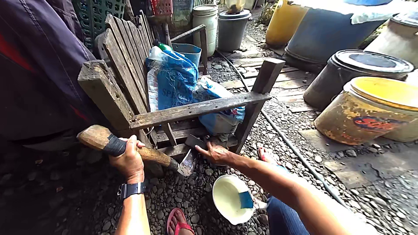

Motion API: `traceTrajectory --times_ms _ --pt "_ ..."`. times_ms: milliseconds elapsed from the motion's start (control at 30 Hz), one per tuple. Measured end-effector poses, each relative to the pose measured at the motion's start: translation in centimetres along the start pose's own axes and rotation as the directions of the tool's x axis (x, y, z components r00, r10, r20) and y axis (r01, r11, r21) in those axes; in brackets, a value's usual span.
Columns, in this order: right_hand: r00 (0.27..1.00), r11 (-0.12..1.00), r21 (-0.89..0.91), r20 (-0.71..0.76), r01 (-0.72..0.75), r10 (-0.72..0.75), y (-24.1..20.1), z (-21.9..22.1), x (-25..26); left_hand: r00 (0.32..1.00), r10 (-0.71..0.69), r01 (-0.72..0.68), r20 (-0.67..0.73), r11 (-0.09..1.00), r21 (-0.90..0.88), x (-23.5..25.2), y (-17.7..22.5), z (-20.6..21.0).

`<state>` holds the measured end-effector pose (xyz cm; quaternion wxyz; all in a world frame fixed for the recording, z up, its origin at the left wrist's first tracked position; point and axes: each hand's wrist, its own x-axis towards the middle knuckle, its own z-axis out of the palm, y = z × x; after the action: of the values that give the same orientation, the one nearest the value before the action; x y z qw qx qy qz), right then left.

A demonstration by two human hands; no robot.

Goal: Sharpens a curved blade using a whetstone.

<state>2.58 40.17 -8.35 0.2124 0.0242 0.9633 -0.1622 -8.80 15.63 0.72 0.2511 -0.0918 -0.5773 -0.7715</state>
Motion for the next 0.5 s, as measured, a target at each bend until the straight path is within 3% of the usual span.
traceTrajectory --times_ms 67,200,367,500 --pt "1.0 1.0 0.016 -0.031 0.008 -0.008 -0.2 -0.8 0.9 1.0 0.004 -0.004 0.001 1.0 -0.006 0.1 -0.1 -0.1" --pt "0.99 0.983 0.132 -0.04 -0.132 0.138 -0.7 -3.4 4.3 1.0 0.006 -0.006 -0.006 1.0 0.004 -0.5 0.3 -0.3" --pt "1.0 1.0 0.009 0.013 -0.008 0.008 -0.1 -0.9 0.3 0.999 -0.018 0.018 -0.03 1.0 0.003 -0.2 -0.1 -0.5" --pt "0.999 0.998 0.051 -0.015 -0.043 0.044 -0.2 -2.5 2.0 0.999 -0.024 0.024 -0.028 1.0 0.0 -0.3 0.2 -0.1"
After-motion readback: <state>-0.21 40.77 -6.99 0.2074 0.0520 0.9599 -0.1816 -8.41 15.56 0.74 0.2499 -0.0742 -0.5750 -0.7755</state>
